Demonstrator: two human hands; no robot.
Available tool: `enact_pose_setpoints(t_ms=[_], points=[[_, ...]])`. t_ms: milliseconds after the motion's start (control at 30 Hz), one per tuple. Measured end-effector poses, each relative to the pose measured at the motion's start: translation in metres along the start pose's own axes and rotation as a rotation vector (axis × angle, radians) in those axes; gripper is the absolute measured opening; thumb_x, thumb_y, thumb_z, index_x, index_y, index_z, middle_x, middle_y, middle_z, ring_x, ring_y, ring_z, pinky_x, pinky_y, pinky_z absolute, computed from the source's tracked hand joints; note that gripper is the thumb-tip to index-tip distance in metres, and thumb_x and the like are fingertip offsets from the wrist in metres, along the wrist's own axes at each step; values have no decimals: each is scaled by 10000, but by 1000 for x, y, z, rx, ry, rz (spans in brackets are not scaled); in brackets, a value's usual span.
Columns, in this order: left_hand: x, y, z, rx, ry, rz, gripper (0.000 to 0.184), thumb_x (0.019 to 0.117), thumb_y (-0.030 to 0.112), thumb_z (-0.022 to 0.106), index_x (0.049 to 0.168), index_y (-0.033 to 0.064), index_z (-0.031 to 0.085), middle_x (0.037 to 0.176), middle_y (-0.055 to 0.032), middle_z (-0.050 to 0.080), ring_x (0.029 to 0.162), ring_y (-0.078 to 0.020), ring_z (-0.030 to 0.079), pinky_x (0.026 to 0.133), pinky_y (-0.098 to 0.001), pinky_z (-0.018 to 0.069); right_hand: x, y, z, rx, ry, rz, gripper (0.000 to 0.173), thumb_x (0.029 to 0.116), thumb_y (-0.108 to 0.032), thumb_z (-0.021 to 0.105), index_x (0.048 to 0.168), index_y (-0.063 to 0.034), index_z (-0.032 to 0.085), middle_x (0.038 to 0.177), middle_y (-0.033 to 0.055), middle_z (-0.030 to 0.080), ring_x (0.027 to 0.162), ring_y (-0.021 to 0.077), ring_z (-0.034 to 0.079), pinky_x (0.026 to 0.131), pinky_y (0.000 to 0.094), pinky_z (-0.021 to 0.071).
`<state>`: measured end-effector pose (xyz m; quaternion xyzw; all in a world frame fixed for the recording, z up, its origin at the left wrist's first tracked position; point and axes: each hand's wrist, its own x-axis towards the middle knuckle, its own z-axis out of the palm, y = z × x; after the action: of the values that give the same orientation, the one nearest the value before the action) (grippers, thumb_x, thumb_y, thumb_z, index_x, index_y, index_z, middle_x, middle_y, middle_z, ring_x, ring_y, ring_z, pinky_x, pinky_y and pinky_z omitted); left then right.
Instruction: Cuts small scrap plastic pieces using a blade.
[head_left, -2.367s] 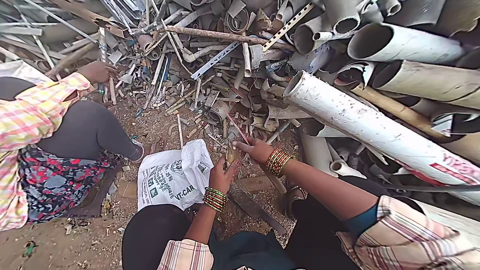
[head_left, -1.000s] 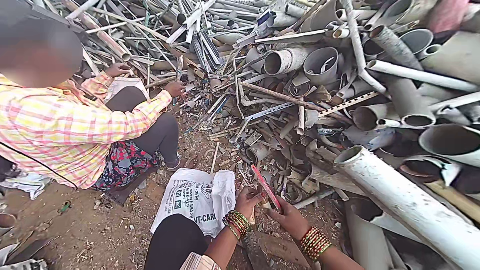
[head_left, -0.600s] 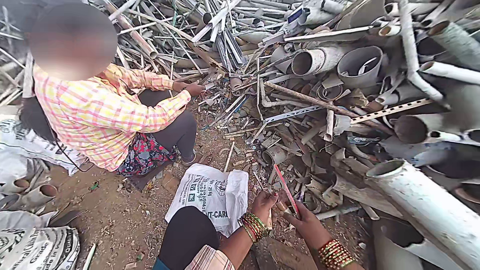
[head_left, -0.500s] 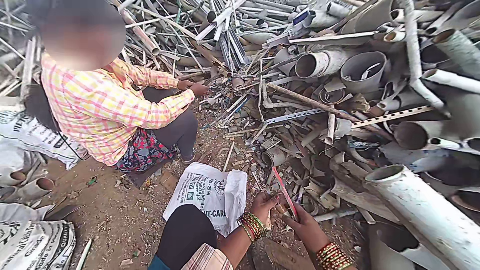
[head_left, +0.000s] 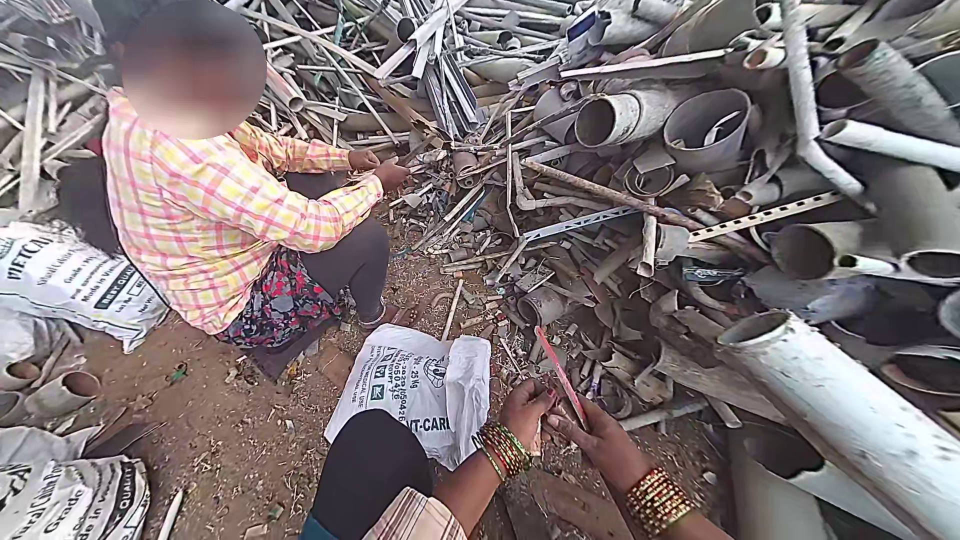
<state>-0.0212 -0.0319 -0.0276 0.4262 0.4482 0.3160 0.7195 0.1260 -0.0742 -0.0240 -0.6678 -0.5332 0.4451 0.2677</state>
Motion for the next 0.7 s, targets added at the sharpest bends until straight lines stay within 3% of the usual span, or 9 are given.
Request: enact_pose_setpoints(t_ms=[67,133,233,433,500,633,700], points=[[1,-1,2,-8,5,14,150,1085,106,462,1104,-25,531,824,-26,550,596,-46,536,552,-201,480,-1,0,0,-11,11,-6,475,985,-230,699,1345,45,559,978,203,669,774,249,629,732,447,519],[0,0,1,-18,15,7,147,1084,96,461,1095,-32,531,810,-22,536,572,-40,520,547,-192,477,-3,1,3,16,41,-28,403,1011,-230,655,1294,48,580,885,147,663,684,188,598,656,392,504],[-1,3,-3,-10,18,-6,138,1080,88,464,1070,-27,540,804,-14,538,563,-36,515,548,-187,479,-1,1,6,52,48,-75,328,1024,-231,621,1200,45,608,799,75,639,648,125,574,637,346,486],[2,3,2,-36,2,26,129,1059,80,514,1025,-24,581,748,-7,575,547,-35,531,524,-181,469,-8,-5,1,140,80,-14,303,1048,-228,581,1220,22,589,793,37,615,597,72,530,566,264,451],[1,1,-1,8,39,73,124,1046,89,541,1046,-30,575,770,-9,553,579,-37,517,547,-195,461,-6,-7,3,119,78,-10,307,1048,-222,585,1217,35,584,805,53,615,611,85,538,576,280,456],[5,-5,-4,131,66,136,170,1034,90,559,1126,-51,575,924,-63,575,671,-62,535,603,-230,475,4,1,-5,-75,-8,-9,396,1054,-288,588,1201,77,628,905,207,663,800,297,634,781,508,499],[6,-7,-4,177,68,133,200,1031,99,574,1156,-56,586,953,-76,584,661,-65,529,599,-232,476,4,0,-8,-134,-40,17,395,1050,-321,596,1119,62,660,854,195,649,768,297,627,762,503,497]])
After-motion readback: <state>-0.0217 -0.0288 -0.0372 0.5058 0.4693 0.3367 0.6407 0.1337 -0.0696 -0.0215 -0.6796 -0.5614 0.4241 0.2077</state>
